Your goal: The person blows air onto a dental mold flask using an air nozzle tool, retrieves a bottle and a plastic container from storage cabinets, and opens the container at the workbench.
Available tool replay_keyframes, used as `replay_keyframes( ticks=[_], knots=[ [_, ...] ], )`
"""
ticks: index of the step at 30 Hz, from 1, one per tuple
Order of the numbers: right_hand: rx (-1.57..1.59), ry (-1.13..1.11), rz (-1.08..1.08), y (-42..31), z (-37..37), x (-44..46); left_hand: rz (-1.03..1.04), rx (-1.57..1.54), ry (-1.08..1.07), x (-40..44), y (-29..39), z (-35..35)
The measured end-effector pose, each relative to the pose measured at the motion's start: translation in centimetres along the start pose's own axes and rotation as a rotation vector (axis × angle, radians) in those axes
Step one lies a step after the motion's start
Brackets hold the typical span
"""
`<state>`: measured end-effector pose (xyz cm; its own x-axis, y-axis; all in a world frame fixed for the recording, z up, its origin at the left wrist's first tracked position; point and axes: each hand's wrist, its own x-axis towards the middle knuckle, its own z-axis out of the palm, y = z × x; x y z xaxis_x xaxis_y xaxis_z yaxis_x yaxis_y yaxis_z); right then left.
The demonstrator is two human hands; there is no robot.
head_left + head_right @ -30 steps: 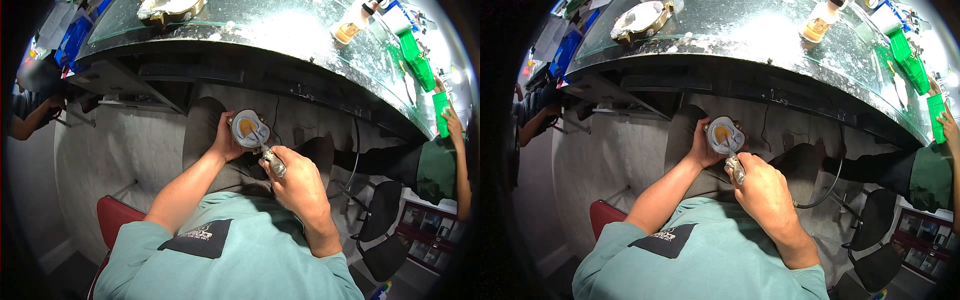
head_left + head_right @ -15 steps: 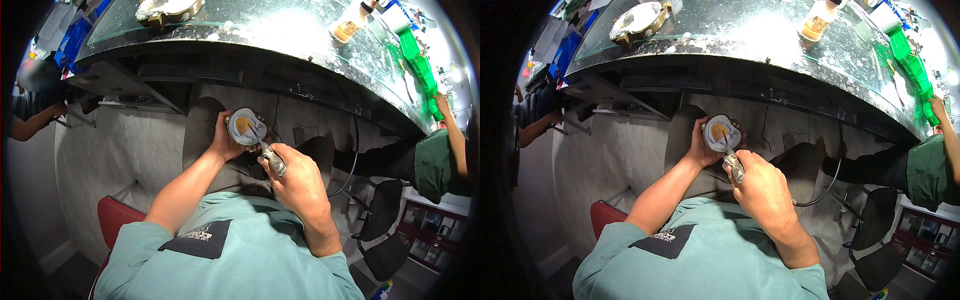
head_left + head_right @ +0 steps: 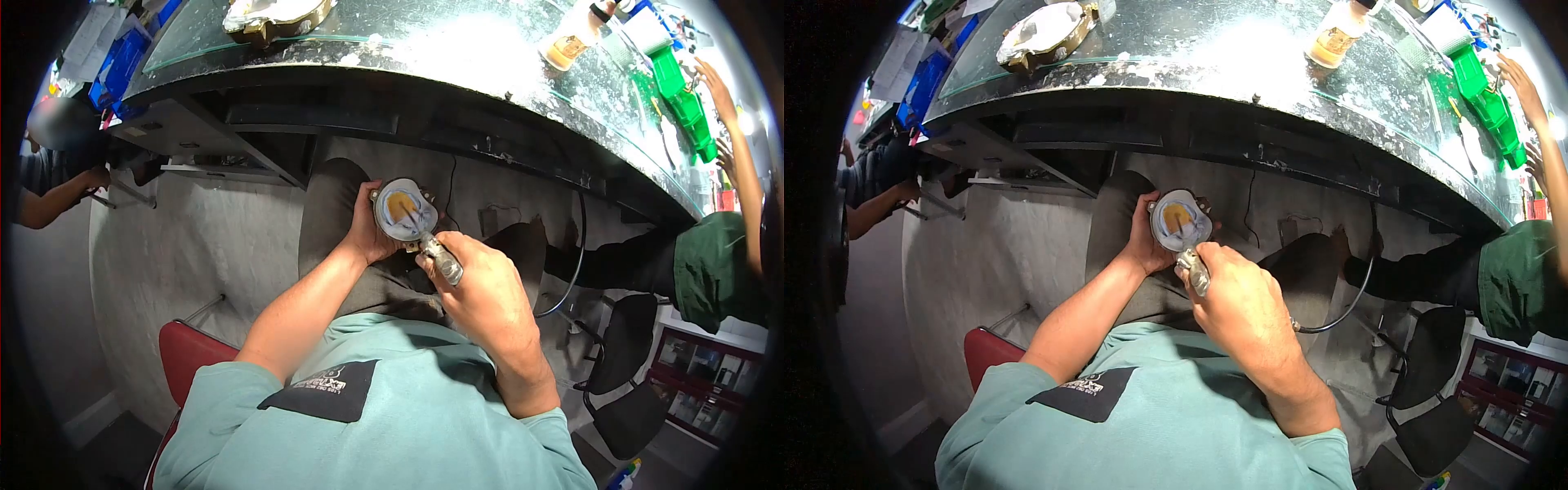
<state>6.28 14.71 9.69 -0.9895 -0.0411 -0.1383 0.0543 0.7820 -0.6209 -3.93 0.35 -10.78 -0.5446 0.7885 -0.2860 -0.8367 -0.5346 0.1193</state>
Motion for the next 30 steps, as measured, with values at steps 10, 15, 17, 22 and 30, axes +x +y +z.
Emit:
replay_keyframes(
  ticks=[10, 15, 17, 22, 30],
  knots=[
    [0.035, 0.009, 0.052, -0.2, -0.2, 0.1, 0.014, 0.014, 0.013, 0.1, -0.2, 0.1],
    [0.023, -0.032, -0.013, -0.1, -0.2, -0.4, 0.015, 0.012, -0.013, 0.4, -0.3, -0.4],
    [0.016, 0.019, -0.036, 0.0, -0.3, -0.5, 0.032, 0.034, -0.002, 0.5, -0.5, -0.7],
    [0.026, -0.014, 0.066, -0.3, -1.2, -0.4, 0.02, 0.0, 0.017, 0.2, -0.4, 0.6],
    [0.019, -0.075, 0.06, -0.5, -1.1, -0.5, -0.034, 0.019, -0.01, 0.1, -0.2, 0.2]
  ],
)
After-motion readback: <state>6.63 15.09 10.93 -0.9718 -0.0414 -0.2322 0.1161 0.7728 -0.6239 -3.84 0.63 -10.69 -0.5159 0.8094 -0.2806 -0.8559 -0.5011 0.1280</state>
